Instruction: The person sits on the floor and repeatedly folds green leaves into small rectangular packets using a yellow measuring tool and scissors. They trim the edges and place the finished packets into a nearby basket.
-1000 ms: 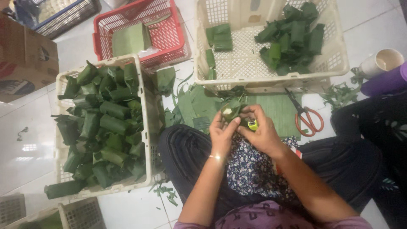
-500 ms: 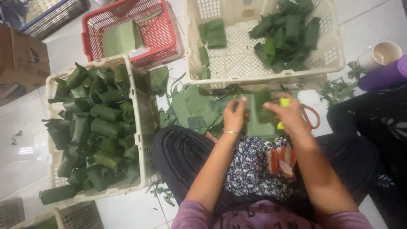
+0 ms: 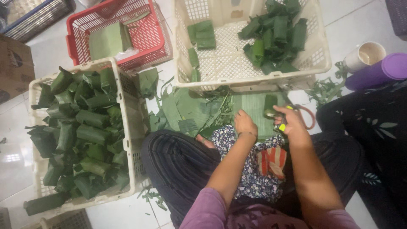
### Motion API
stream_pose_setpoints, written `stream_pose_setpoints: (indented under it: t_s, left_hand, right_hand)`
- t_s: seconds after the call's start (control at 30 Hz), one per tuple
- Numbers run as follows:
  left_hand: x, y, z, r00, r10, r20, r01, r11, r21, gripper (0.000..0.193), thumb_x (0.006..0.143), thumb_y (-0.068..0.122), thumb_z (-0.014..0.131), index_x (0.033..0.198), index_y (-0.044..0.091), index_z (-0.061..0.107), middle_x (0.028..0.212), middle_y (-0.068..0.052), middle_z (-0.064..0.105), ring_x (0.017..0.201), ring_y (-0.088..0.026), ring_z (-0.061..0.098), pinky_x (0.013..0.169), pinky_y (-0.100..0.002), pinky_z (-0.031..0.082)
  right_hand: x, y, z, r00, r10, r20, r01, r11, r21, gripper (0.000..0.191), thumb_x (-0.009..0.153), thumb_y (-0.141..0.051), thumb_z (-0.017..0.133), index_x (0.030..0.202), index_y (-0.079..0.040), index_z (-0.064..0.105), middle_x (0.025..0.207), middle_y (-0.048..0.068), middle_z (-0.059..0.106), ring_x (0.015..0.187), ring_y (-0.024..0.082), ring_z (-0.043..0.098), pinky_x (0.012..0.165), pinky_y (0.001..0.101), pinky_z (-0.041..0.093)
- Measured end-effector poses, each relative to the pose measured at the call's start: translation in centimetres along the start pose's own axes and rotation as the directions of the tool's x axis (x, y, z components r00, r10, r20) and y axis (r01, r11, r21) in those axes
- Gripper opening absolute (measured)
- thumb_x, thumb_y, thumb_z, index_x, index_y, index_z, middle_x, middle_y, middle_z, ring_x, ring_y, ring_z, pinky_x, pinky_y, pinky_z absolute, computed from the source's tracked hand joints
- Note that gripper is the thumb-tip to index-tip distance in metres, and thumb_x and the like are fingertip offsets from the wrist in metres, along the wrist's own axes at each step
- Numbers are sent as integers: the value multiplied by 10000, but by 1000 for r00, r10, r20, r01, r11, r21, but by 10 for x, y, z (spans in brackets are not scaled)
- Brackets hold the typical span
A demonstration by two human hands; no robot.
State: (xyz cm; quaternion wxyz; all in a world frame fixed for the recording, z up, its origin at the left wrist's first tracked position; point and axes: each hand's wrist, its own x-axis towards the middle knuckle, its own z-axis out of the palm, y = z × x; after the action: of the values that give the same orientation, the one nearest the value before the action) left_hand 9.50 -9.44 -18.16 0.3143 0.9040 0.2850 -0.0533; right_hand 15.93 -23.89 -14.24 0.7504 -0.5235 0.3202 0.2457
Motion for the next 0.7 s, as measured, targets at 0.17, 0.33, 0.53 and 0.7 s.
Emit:
stream_pose_setpoints:
  t_s: [0.17, 0.33, 0.53, 0.7]
  left_hand:
    - [2, 12, 2, 992, -126, -19, 125, 990, -64, 475, 753, 104, 766, 1130, -43, 517, 1227, -275, 508, 1155, -431, 531, 1014, -448, 461]
    - [-6, 21, 11, 996, -71, -47, 70, 997, -23, 530, 752, -9, 735, 1225, -28, 495, 1289, -264, 482, 1144, -415, 565, 950, -429, 519]
    - [-5, 25, 14, 1000, -10, -5, 10, 999, -51, 547, 735, 7, 769, 1204, -47, 493, 1186, -251, 573, 1127, -401, 616, 908, -392, 555]
    - [-5, 28, 0, 994, -101, 49, 104, 992, -65, 239, 801, 124, 730, 1026, 48, 706, 1074, -213, 698, 1035, -396, 679, 867, -451, 553]
  right_hand:
    - [2, -7, -13, 996, -58, 68, 46, 984, 170, 237, 825, -74, 791, 933, -109, 583, 769, 17, 570, 544, 134, 475, 448, 262, 352]
    - [2, -8, -22, 995, -67, 77, 42, 956, 290, 215, 846, -92, 768, 921, -128, 570, 729, 7, 532, 528, 130, 455, 442, 257, 339]
    - [-10, -14, -24, 994, -92, 58, 68, 944, 322, 206, 856, -100, 765, 939, -133, 580, 748, 11, 561, 537, 127, 471, 456, 251, 355]
    - [-14, -15, -24, 995, -93, 44, 79, 965, 251, 195, 850, -118, 768, 948, -117, 599, 750, 41, 592, 539, 155, 506, 459, 271, 391]
